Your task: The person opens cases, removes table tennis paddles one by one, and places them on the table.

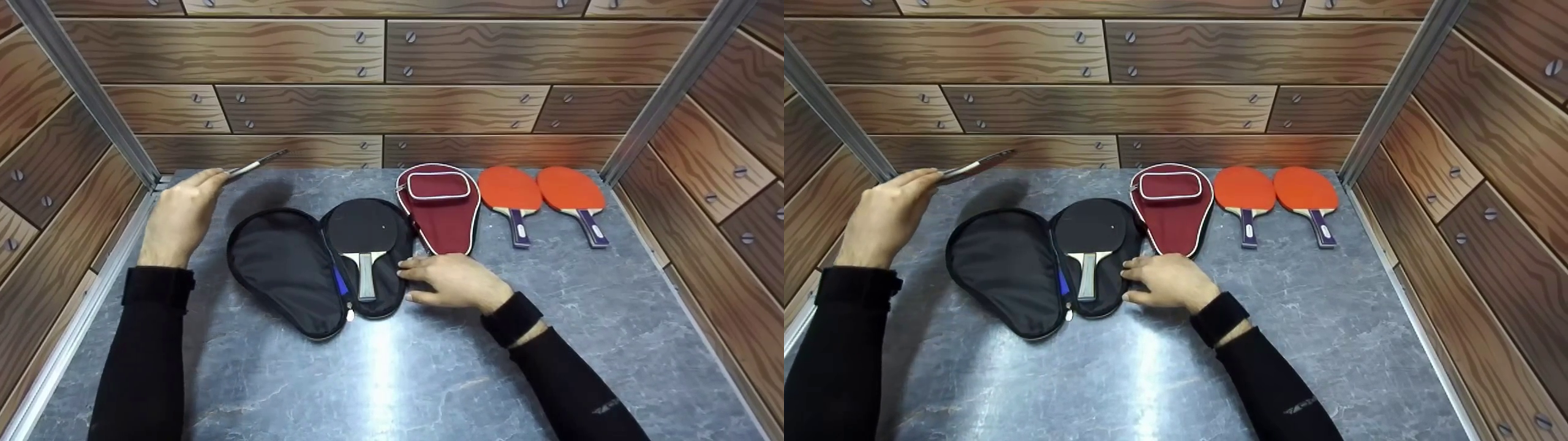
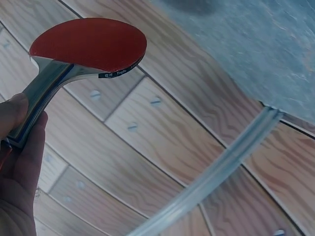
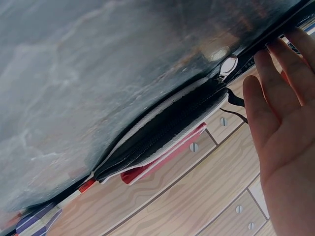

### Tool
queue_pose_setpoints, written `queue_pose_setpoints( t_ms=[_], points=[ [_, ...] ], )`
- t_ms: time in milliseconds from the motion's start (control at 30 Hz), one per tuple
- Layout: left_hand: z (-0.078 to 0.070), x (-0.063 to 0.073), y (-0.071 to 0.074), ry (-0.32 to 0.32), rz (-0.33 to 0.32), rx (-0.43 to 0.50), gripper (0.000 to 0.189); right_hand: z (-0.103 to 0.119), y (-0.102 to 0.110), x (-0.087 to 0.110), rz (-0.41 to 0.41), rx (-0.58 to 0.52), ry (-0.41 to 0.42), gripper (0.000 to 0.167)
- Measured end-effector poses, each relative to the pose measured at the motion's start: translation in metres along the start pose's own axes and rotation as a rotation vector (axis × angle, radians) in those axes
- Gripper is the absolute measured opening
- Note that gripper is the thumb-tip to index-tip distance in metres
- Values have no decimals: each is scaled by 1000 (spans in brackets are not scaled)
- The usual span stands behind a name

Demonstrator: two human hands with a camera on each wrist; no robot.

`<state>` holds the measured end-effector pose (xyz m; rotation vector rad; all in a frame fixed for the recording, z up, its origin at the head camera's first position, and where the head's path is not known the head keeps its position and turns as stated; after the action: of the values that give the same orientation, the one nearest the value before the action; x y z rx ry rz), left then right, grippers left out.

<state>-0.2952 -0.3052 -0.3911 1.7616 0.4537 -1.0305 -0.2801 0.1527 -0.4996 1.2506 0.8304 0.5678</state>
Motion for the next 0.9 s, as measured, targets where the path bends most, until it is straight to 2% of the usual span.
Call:
queue_pose_setpoints(
  t_ms=[167, 567, 733, 900],
  points=[
    [18, 4, 3, 79, -9, 4, 30, 1, 1, 0, -1, 0, 2, 58],
    [57, 21, 4, 208, -17, 0, 32, 1, 2, 0, 3, 4, 8, 58],
    [69, 29, 4, 253, 2, -14, 32, 2, 3, 1, -18, 8, 19, 57],
    [77, 36, 4, 265, 6, -30, 33, 3, 4, 1, -23, 5, 12, 57]
  ],
)
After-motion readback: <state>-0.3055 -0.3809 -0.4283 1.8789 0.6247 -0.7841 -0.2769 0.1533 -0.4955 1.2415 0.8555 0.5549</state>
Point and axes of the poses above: each hand's wrist, its own x-axis away from the middle knuckle, its own y-axis out of the back of the hand, z = x × y, the point moved 4 cm from there along -x, towards the middle knuckle, and after that the axes turned 14 degrees about -z, right-handed, at the moved point
